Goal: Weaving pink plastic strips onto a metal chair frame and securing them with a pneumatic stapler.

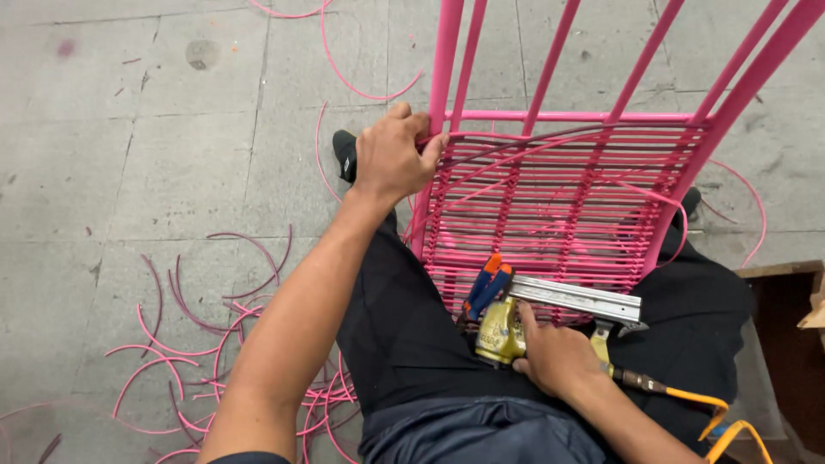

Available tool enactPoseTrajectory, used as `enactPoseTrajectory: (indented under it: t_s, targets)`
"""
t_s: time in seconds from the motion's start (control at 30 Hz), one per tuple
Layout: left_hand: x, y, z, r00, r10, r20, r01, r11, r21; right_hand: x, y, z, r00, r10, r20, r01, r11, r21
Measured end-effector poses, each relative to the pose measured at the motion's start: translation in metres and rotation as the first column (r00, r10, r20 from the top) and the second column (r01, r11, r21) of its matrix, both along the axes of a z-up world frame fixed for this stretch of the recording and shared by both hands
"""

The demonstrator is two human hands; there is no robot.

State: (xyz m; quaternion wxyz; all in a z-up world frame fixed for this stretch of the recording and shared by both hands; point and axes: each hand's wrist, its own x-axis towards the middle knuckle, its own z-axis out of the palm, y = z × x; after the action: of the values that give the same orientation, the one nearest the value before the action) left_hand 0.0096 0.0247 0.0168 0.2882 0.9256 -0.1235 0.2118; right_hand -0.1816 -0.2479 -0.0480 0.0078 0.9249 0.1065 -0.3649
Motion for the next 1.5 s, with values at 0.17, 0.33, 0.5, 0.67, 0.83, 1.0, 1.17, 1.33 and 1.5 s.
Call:
enactPoseTrajectory:
  t_s: [0.17,0.33,0.5,0.67,0.83,1.0,1.17,1.33,1.5]
  targets:
    - [0.006,-0.001,-0.002,1.0,-0.001,0.004,0.001,1.0,0.011,0.015,-0.005,-0.001,0.993,0.095,-0.076,-0.097,0.995,-0.021]
    - [0.006,0.002,-0.006,0.997,0.018,-0.074,-0.019,1.0,-0.011,0.043,-0.008,0.079,0.974,0.032,-0.223,-0.044,0.998,-0.049]
    - [0.014,0.004,0.0,0.986,0.02,-0.164,-0.026,0.999,-0.039,0.062,-0.048,0.081,0.996,0.002,-0.089,0.063,0.692,0.72]
    - [0.004,0.002,0.006,0.998,0.002,-0.066,-0.002,1.0,-0.002,0.074,0.005,0.114,0.823,-0.414,-0.389,0.536,0.339,0.773]
    - [0.003,0.001,0.008,0.994,-0.022,-0.107,0.022,1.0,-0.006,0.08,0.045,0.082,0.688,-0.582,-0.433,0.536,0.005,0.844]
    - [0.01,0.006,0.009,0.996,-0.057,-0.062,0.06,0.997,0.044,0.089,0.066,0.057,0.703,-0.609,-0.368,0.364,-0.137,0.921]
    - [0.013,0.004,0.007,0.994,-0.04,-0.105,0.041,0.999,0.001,0.084,0.069,0.036,0.701,-0.622,-0.348,0.348,-0.127,0.929]
    - [0.013,0.003,0.011,0.973,0.006,-0.229,-0.019,0.998,-0.053,0.081,0.068,0.024,0.698,-0.619,-0.359,0.371,-0.116,0.922]
    - [0.016,0.005,0.008,0.986,-0.022,-0.167,0.011,0.998,-0.065,0.096,0.075,0.044,0.721,-0.63,-0.289,0.316,-0.072,0.946]
